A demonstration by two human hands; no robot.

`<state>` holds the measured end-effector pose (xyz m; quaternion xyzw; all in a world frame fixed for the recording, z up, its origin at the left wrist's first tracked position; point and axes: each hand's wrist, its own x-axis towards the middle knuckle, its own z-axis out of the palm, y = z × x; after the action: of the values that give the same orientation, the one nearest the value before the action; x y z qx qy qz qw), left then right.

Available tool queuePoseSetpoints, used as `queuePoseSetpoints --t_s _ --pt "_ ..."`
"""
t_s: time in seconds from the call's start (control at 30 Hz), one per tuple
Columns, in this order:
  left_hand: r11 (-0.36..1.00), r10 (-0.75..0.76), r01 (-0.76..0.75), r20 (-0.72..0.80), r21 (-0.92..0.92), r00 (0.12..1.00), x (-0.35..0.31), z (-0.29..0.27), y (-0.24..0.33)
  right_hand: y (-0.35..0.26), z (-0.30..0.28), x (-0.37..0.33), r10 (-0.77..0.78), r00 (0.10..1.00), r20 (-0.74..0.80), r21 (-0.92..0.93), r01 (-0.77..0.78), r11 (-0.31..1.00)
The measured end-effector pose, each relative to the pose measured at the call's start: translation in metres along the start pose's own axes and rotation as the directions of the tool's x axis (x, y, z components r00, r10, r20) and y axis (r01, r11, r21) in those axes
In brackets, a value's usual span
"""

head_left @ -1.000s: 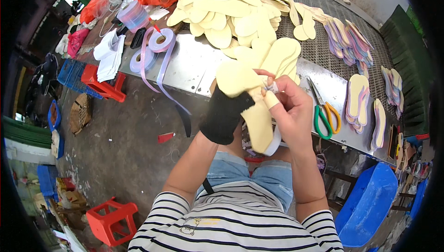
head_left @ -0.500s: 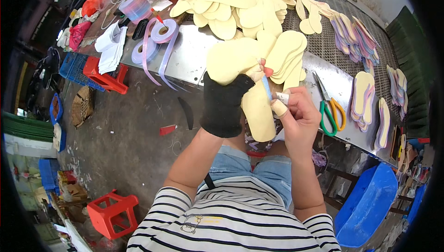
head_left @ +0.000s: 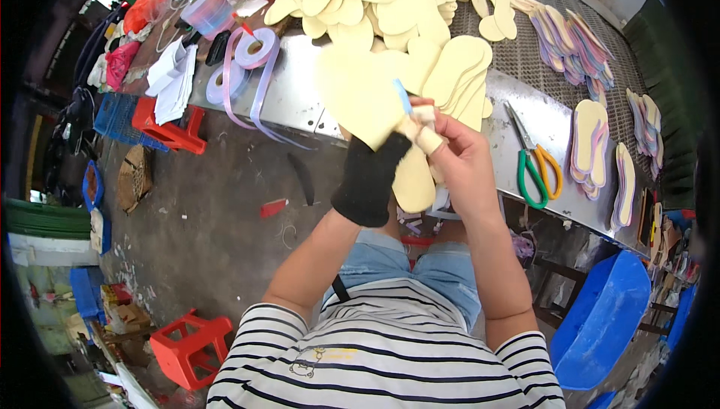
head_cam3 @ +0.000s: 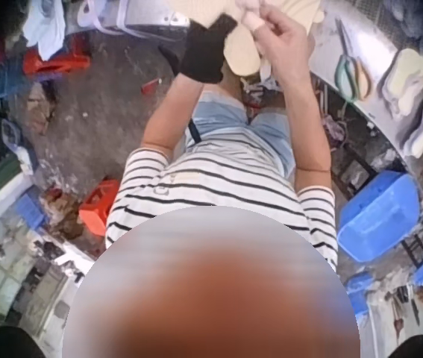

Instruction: Applying and trimming decorative purple and pink straps to shoe insoles.

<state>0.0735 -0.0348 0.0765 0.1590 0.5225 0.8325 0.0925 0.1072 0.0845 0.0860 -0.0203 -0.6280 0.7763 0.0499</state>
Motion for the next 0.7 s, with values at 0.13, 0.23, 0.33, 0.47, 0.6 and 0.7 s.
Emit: queuePoseSetpoints --t_s 0.13,0.23,0.33,0.47,0.6,0.7 --pt "0.992 -0.035 0.021 -0.116 -0.121 0.993 0.001 -0.006 0.021 -0.002 -0.012 -0.011 0.134 0.99 -0.042 0.197 -0.124 0.972" --pt "0.997 -0.039 0.021 -0.223 -0.079 0.974 0.001 -0.004 0.027 0.005 -0.01 -0.024 0.184 0.982 -0.047 0.228 -0.169 0.959" --pt "0.998 0.012 -0.024 -0.205 -0.059 0.979 0.0 -0.004 0.024 0.005 -0.009 -0.03 0.225 0.973 -0.057 0.294 -0.199 0.935" --pt "0.996 0.064 -0.081 -0.296 -0.048 0.953 -0.001 0.006 0.029 0.005 -0.012 -0.031 0.227 0.973 0.039 0.333 -0.227 0.915" --pt "0.992 0.01 -0.04 -0.235 -0.123 0.972 -0.001 0.003 0.029 0.004 -0.003 -0.038 0.161 0.978 0.129 0.369 -0.198 0.908" --pt "0.992 0.028 -0.053 -0.213 -0.112 0.977 0.0 0.012 0.03 0.0 -0.007 -0.042 0.104 0.985 0.139 0.182 -0.129 0.975"
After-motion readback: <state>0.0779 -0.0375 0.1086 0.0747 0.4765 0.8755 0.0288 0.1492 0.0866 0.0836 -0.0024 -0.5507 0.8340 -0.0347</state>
